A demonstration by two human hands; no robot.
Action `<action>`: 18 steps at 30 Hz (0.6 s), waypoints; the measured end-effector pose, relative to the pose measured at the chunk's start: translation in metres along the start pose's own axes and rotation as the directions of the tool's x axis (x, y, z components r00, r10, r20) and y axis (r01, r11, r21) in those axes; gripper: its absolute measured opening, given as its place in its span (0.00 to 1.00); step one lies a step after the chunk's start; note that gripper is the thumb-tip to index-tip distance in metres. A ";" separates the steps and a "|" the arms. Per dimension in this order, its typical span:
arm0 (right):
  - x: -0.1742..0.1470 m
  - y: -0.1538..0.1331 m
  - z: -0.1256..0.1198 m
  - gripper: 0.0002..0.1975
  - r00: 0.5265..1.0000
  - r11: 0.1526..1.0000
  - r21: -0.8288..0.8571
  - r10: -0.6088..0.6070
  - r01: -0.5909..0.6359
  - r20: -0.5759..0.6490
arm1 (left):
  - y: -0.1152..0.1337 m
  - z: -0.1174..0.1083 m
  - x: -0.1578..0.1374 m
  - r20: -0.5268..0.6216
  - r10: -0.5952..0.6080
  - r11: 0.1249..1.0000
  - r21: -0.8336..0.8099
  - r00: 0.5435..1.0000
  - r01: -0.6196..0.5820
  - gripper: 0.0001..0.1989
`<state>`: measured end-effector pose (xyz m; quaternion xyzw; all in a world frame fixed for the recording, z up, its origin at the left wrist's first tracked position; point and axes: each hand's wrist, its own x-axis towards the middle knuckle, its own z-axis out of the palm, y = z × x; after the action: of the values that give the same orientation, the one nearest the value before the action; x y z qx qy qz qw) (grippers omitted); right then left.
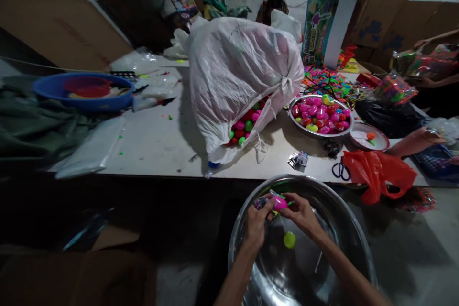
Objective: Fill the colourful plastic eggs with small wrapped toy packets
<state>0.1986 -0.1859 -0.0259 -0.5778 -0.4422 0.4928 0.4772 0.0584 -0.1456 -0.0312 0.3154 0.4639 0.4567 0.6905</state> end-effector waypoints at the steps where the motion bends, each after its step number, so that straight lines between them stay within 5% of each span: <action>1: -0.001 0.002 0.002 0.23 1.000 0.998 0.050 0.023 -0.022 -0.017 | -0.003 0.002 0.000 -0.008 -0.024 0.999 -0.036 1.000 0.024 0.15; 9: -0.004 0.003 0.016 0.26 0.993 0.961 0.257 0.113 -0.100 -0.039 | -0.017 0.000 -0.008 0.005 -0.097 0.992 -0.087 0.995 0.097 0.13; 14: -0.009 0.009 0.019 0.24 0.988 0.985 -0.138 -0.120 0.106 -0.097 | -0.008 -0.002 -0.010 0.009 -0.163 0.983 -0.087 0.987 0.163 0.14; 18: -0.009 -0.004 0.006 0.38 0.970 0.914 -0.346 -0.240 0.210 -0.045 | 0.004 -0.002 -0.014 0.045 -0.304 0.941 -0.139 0.951 0.308 0.13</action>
<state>0.1917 -0.1933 -0.0213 -0.6173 -0.5628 0.3256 0.4429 0.0527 -0.1569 -0.0235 0.1939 0.4649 0.3727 0.7793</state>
